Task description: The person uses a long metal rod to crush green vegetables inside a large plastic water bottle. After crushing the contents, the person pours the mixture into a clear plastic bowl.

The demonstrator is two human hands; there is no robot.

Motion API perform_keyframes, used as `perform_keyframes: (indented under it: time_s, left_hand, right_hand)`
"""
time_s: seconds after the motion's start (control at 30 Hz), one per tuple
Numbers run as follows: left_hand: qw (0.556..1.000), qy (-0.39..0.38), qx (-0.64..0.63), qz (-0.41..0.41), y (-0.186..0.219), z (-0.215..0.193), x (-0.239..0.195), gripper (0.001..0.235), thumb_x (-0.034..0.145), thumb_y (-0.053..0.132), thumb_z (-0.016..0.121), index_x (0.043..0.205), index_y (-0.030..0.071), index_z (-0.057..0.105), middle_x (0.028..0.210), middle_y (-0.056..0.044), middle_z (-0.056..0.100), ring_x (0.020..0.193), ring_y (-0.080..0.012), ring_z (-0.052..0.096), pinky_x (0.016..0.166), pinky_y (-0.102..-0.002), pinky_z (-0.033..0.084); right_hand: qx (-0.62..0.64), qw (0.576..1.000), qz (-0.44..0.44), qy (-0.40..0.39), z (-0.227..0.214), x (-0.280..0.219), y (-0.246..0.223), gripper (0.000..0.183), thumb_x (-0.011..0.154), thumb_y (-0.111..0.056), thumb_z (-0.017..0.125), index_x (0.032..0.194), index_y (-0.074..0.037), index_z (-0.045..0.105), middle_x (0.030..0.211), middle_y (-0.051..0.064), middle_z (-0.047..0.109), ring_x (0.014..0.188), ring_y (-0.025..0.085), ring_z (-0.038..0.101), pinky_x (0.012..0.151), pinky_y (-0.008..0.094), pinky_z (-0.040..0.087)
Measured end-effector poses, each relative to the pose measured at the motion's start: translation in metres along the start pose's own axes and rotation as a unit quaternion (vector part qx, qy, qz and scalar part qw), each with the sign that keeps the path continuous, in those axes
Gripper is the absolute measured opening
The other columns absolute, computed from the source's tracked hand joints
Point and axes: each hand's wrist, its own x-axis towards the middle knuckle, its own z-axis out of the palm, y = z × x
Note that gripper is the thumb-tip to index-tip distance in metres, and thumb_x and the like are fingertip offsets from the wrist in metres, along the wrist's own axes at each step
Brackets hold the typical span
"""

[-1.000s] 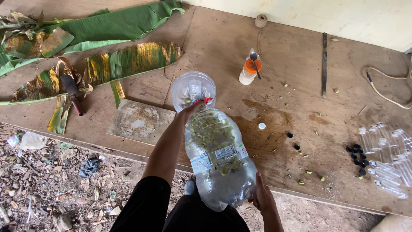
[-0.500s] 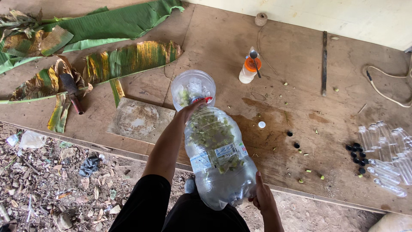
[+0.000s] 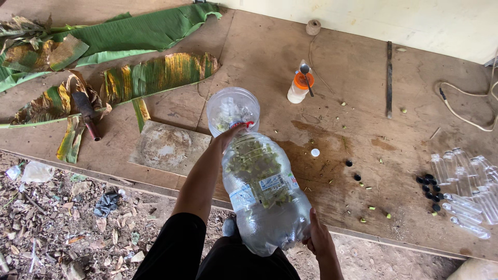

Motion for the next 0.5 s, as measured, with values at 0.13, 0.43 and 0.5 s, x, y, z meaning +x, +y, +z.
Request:
perform_keyframes:
  time_s: [0.13, 0.43, 0.5]
  left_hand:
    - [1.000, 0.002, -0.004, 0.001, -0.0023, -0.0020, -0.0006, 0.103, 0.069, 0.083, 0.053, 0.158, 0.031, 0.043, 0.170, -0.015, 0.021, 0.155, -0.0434, 0.016, 0.118, -0.068, 0.019]
    - [1.000, 0.001, -0.004, 0.001, -0.0011, -0.0024, 0.0008, 0.101, 0.071, 0.083, 0.052, 0.157, 0.031, 0.044, 0.170, -0.013, 0.022, 0.156, -0.0416, 0.016, 0.119, -0.067, 0.017]
    - [1.000, 0.000, -0.003, 0.001, -0.0005, -0.0024, 0.0016, 0.101, 0.071, 0.083, 0.052, 0.157, 0.031, 0.044, 0.170, -0.013, 0.022, 0.156, -0.0412, 0.015, 0.119, -0.067, 0.016]
  right_hand:
    - [-0.002, 1.000, -0.007, 0.000, 0.0013, 0.0007, 0.0012, 0.097, 0.090, -0.080, 0.036, 0.068, 0.011, 0.063, 0.051, 0.021, 0.060, 0.030, 0.015, 0.038, 0.032, 0.033, 0.028]
    - [0.012, 1.000, -0.007, -0.001, 0.0024, 0.0000, -0.0006, 0.092, 0.092, -0.077, 0.038, 0.067, 0.008, 0.061, 0.049, 0.018, 0.056, 0.030, 0.014, 0.036, 0.031, 0.032, 0.027]
    - [0.018, 1.000, -0.013, -0.003, 0.0021, -0.0014, -0.0013, 0.091, 0.092, -0.077, 0.038, 0.066, 0.008, 0.061, 0.049, 0.018, 0.055, 0.030, 0.014, 0.036, 0.031, 0.032, 0.027]
